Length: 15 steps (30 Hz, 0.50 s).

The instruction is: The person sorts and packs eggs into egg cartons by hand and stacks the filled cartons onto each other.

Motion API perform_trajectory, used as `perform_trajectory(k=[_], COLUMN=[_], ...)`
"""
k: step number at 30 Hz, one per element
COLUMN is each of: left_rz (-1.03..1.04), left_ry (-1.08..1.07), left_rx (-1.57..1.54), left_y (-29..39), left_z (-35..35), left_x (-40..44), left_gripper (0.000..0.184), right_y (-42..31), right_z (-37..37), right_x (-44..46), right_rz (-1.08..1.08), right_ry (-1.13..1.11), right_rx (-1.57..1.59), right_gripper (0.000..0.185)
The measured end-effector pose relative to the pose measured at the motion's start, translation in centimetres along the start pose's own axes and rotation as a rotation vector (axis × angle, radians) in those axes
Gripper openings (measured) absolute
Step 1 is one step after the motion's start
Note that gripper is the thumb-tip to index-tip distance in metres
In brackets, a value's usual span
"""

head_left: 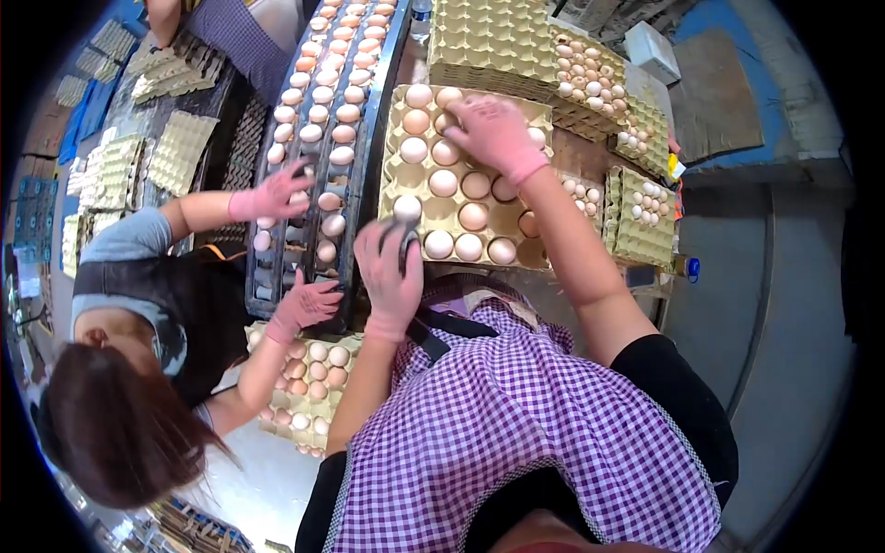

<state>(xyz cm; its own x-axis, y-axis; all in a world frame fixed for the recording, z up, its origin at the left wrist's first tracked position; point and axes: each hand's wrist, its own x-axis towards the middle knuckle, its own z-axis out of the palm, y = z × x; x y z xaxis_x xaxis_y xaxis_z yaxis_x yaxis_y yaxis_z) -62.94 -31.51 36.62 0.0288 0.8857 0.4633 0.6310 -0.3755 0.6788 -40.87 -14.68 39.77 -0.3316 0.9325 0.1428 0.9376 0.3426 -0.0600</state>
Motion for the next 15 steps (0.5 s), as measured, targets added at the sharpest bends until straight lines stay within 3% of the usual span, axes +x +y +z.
perform_trajectory(k=[3,6,8,9,12,15], left_rz=[0.063,0.168,0.21,0.218,0.249,0.159], left_ry=[-0.013,-0.019,-0.306,-0.304,-0.405,-0.469], left_rx=[0.041,0.133,0.328,0.32,0.417,0.405], left_y=[-2.0,-5.6,-6.5,-6.9,-6.1,-5.7], left_z=[2.3,6.5,7.3,7.4,6.9,7.2], left_x=[8.2,14.7,16.9,17.1,17.5,17.9], left_gripper=[0.039,0.039,0.037,0.037,0.038,0.037], right_y=[-0.9,0.3,1.1,1.3,1.9,1.5], right_z=[1.9,2.4,0.5,-0.3,-0.8,-0.1], right_x=[0.3,-0.2,-0.4,-0.9,-1.5,-0.8], right_rz=[0.092,0.097,0.287,0.348,0.337,0.256], right_ry=[0.049,0.19,0.092,0.083,0.034,0.082], right_rx=[0.121,0.276,0.961,1.164,1.072,0.744], right_gripper=[0.03,0.028,0.026,0.026,0.028,0.036])
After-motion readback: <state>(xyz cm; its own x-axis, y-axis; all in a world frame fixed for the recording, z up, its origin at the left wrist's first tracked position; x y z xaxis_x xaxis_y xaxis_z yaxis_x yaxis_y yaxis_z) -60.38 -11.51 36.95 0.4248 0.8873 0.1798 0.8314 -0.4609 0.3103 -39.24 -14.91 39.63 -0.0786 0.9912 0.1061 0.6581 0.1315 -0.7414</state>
